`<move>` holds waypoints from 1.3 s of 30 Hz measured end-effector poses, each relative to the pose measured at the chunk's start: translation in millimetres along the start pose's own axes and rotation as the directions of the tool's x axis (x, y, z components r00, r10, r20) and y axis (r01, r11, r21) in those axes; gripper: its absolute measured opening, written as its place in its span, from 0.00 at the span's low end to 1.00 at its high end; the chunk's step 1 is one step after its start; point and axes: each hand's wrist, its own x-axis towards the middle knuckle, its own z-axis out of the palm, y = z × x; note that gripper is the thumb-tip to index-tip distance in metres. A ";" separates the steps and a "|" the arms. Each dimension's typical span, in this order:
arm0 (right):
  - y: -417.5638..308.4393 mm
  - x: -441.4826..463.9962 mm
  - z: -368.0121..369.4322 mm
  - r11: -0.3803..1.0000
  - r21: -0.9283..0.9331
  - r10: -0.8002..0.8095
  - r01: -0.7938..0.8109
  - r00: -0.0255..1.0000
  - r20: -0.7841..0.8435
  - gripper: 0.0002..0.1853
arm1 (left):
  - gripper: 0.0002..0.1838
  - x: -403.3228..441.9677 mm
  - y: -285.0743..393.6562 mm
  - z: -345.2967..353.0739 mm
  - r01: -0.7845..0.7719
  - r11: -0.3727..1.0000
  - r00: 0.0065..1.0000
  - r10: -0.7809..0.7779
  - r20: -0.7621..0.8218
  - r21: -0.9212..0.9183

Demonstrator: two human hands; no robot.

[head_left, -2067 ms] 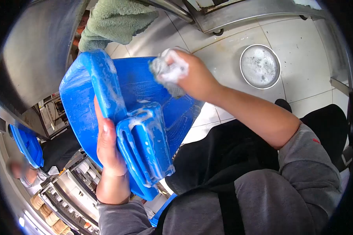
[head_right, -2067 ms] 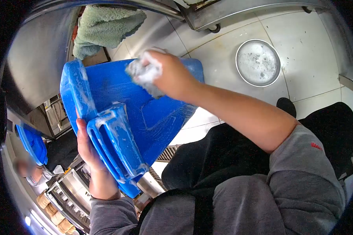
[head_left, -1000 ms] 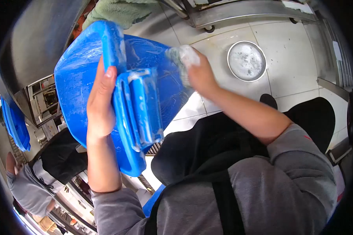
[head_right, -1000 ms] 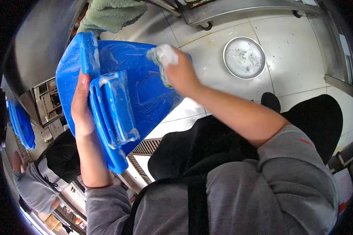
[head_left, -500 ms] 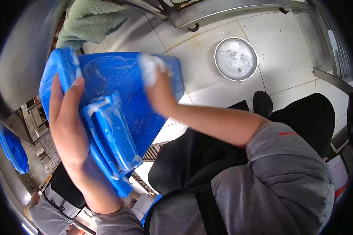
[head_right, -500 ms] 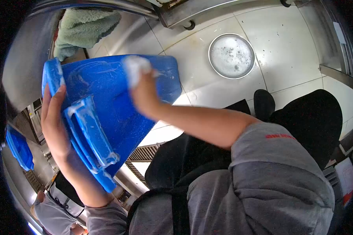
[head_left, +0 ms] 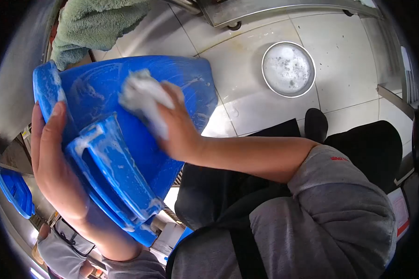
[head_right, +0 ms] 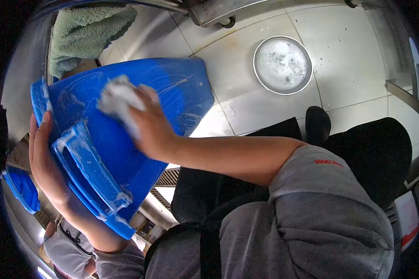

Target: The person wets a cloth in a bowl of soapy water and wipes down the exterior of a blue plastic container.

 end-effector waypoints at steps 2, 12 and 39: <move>47.2 -18.5 -16.9 0.976 -0.164 -0.120 0.145 0.980 0.156 0.26 | 0.21 2.7 1.4 -0.1 0.014 1.000 1.000 -0.014 0.000 0.006; 48.2 -82.2 -30.2 0.910 -0.415 0.175 -0.015 0.920 0.351 0.29 | 0.18 15.4 -13.8 -32.0 -0.503 0.680 0.864 0.410 0.292 0.534; 102.2 -7.8 -128.7 0.716 -0.611 0.694 -0.337 0.251 0.674 0.14 | 0.20 20.7 -29.7 -55.1 -0.578 0.695 0.792 0.352 0.498 0.428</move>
